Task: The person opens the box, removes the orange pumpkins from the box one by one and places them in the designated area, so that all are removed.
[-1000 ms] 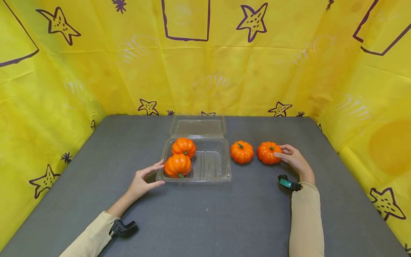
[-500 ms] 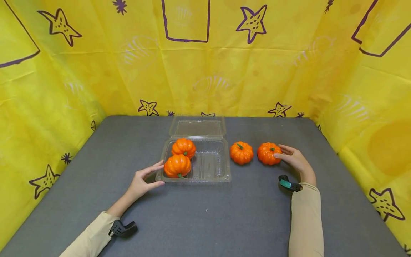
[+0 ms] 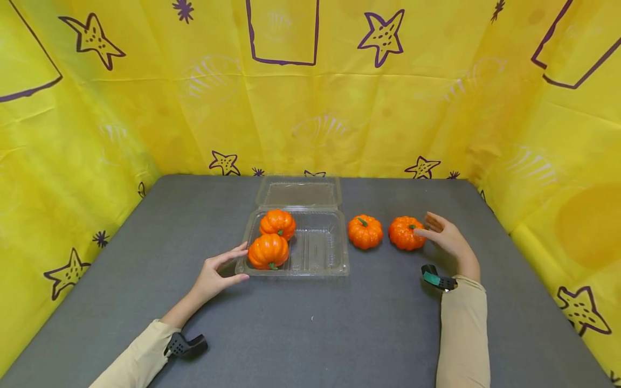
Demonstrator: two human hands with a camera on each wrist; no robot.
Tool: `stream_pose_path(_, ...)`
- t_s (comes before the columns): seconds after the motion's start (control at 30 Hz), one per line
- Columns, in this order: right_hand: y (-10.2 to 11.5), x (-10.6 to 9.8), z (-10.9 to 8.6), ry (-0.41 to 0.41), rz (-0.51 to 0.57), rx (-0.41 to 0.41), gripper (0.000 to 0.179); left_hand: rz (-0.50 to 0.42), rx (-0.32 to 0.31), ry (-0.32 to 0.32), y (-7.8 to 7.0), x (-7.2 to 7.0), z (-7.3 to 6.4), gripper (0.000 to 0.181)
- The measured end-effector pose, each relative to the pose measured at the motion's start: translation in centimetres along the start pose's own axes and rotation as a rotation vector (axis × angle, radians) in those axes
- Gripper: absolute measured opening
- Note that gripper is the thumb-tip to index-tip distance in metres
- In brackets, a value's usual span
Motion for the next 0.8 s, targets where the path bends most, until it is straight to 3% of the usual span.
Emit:
stream_pose_path(0.2,1.0,-0.6,-0.7,-0.128,0.001,-0.035,0.066,0.01,0.007,-0.004,0.0,0.0,-0.1,0.049)
stream_pose_path(0.4,3.2,-1.1,-0.8,-0.264,0.069,-0.164,0.058,0.014,0.007,-0.003,0.0,0.0,0.0,0.049)
stream_pose_path(0.5,4.8,-1.1,-0.9,-0.305,0.226,-0.269,0.057,0.01,0.011,0.0,0.0,0.0,0.0,0.049)
stream_pose_path(0.6,6.7,-1.0,-1.0,-0.346,0.39,-0.425,0.059,0.006,0.022,0.003,0.0,0.0,0.0,0.049)
stream_pose_path(0.8,10.4,-0.2,-1.4,-0.464,0.599,-0.713,0.054,0.007,0.027,-0.007,-0.1,0.1,0.0,0.049)
Point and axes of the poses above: each hand's wrist, its own z-axis towards the middle knuckle, its own x-axis out of the palm, y = z × x, the point moved 2 cm from there along z, towards the middle knuckle, and after that the axes turned 14 degrees about -z, right-handed, at the moved point
